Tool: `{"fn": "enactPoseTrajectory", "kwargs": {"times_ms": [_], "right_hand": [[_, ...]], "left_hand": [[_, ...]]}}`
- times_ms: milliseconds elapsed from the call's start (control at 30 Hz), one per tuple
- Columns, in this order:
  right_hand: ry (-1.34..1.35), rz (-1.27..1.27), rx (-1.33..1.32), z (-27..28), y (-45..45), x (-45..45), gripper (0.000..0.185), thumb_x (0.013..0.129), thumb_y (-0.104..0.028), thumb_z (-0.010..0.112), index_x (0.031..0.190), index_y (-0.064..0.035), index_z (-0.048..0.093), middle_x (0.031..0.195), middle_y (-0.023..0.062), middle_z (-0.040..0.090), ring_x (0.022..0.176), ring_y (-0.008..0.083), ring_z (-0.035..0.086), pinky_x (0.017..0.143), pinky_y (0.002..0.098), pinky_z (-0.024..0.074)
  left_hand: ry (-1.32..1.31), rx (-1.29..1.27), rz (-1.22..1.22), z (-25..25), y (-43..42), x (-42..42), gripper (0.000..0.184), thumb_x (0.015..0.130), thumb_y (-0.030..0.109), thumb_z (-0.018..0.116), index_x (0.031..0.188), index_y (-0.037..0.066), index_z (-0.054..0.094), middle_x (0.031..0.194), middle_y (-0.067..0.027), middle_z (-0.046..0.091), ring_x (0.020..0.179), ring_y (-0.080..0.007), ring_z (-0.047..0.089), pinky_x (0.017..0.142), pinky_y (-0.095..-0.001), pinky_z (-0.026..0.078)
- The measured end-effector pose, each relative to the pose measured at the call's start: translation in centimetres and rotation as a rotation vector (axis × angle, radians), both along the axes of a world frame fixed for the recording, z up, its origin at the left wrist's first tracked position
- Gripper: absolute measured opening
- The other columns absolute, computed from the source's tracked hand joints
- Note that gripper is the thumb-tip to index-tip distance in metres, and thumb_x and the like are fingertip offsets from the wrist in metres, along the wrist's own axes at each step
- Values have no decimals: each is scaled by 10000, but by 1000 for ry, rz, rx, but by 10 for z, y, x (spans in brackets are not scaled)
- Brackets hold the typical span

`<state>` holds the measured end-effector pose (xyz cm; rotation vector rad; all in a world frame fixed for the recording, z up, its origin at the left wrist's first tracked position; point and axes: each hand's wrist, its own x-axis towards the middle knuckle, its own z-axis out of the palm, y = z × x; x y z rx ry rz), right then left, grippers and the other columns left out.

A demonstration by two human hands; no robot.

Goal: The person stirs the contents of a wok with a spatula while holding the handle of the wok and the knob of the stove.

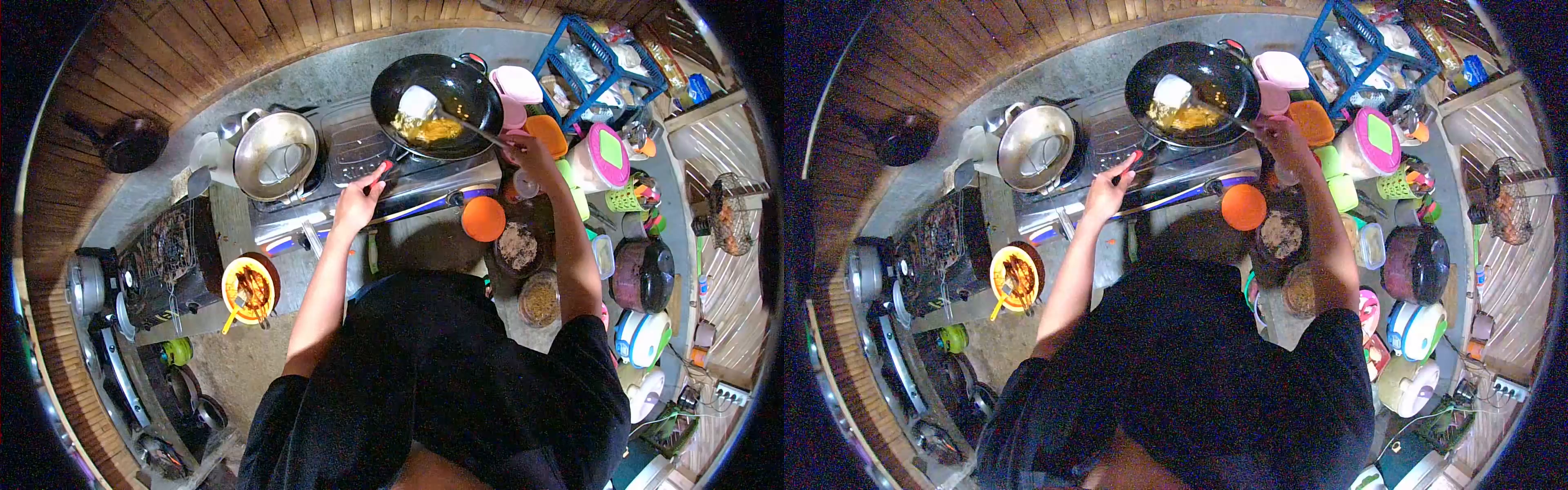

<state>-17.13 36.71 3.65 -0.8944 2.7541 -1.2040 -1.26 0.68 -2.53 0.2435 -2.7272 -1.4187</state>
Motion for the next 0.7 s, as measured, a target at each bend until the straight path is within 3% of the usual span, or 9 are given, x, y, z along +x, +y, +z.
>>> {"fn": "enactPoseTrajectory", "kwargs": {"times_ms": [67,133,167,233,400,533,600,700], "right_hand": [[-3,-117,95,-1,0,-6,225,923,-163,604,1121,-127,706,831,112,686,725,250,666,653,376,520],[-6,-234,190,7,-5,-7,224,921,-174,593,1113,-137,703,866,144,695,739,295,687,650,409,528],[99,-254,267,12,-8,-8,223,919,-184,578,1103,-142,698,903,165,693,765,334,684,658,442,533],[207,-272,344,13,-10,-11,224,917,-193,562,1092,-146,692,940,187,690,791,374,682,666,475,537],[228,-356,503,-14,-9,-31,224,914,-231,561,1088,-167,688,969,162,699,819,400,672,711,500,553],[150,-318,461,-16,-15,-26,234,919,-254,566,1103,-176,688,936,158,702,813,395,675,709,504,550],[142,-223,341,-19,-15,-23,244,926,-238,597,1084,-97,718,801,176,684,756,333,682,658,441,518],[-10,-160,421,-15,-14,-22,255,917,-237,630,1087,-65,713,773,143,675,706,255,666,655,385,506]], "left_hand": [[-11,6,-1,6,1,0,388,941,339,605,1321,403,561,1196,-145,653,1079,-370,629,923,-405,497],[-135,24,10,17,3,1,396,956,267,605,1348,297,564,1269,-148,624,1189,-267,602,1001,-331,448],[-134,24,11,16,3,1,396,956,267,605,1348,297,564,1269,-148,624,1189,-267,602,1001,-331,448],[-93,-15,18,13,3,1,389,946,329,597,1328,387,559,1203,-141,653,1089,-362,631,925,-391,499],[-52,8,8,11,3,2,390,946,321,597,1331,371,561,1219,-146,642,1101,-360,623,939,-388,494],[-41,8,8,10,2,2,389,944,313,601,1327,372,564,1221,-142,640,1100,-361,623,940,-389,497],[-36,9,6,5,1,0,390,944,312,601,1327,376,563,1222,-137,641,1095,-361,626,935,-389,500],[-40,6,7,2,1,0,390,944,312,602,1326,384,562,1224,-127,642,1085,-358,633,923,-387,505]]}}
